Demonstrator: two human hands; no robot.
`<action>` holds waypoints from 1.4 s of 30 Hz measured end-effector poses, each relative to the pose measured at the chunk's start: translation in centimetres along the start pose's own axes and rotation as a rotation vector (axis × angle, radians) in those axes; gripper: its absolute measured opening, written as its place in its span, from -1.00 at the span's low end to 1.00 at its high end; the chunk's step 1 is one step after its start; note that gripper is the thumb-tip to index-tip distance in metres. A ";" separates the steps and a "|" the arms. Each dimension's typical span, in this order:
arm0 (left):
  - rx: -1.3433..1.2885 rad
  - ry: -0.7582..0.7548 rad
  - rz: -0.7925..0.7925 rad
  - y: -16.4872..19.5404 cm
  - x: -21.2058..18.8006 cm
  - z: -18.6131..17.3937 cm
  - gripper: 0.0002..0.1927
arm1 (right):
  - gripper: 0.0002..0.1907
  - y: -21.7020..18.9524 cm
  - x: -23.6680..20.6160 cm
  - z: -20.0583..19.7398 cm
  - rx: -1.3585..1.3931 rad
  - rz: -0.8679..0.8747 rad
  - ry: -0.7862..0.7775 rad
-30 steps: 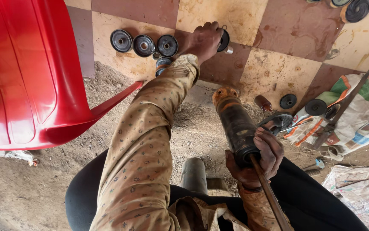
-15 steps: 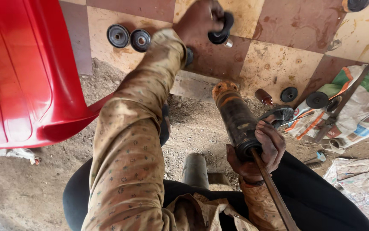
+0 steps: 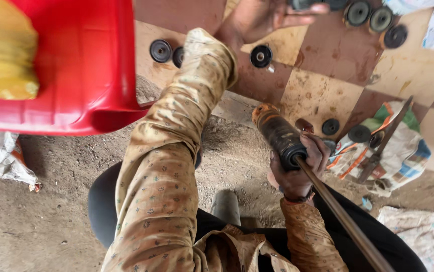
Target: The person sits on the floor and assembles small mechanical parts, likely seals or bushings, onto a cylindrical tool. They repeatedly pick up parts, align them with the tool, and use a thin metal rod to press or adjust them into place.
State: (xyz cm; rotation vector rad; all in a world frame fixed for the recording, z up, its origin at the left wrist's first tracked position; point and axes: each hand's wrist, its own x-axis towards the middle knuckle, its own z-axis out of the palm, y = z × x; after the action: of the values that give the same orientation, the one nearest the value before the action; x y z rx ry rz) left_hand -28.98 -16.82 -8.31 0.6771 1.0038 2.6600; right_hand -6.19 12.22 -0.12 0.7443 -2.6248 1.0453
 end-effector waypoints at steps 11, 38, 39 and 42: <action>0.098 -0.206 -0.047 11.1 3.2 18.0 -0.37 | -0.29 -1.8 0.0 -1.5 0.058 -0.040 0.084; 0.446 0.256 0.420 9.5 -3.7 38.5 -0.71 | -0.34 -2.1 -1.4 -4.6 0.037 0.010 0.058; 0.438 0.266 0.427 9.4 -3.5 38.5 -0.72 | -0.32 -2.0 -1.4 -4.6 0.028 -0.006 0.059; 0.464 0.252 0.467 9.3 -3.2 38.5 -0.73 | -0.29 -2.1 -1.3 -4.9 0.005 -0.024 0.056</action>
State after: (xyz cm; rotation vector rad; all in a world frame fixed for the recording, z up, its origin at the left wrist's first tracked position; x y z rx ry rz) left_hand -7.69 -3.05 22.24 0.7486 1.7588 2.9813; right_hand -3.90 14.78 4.12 0.7353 -2.5603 1.0513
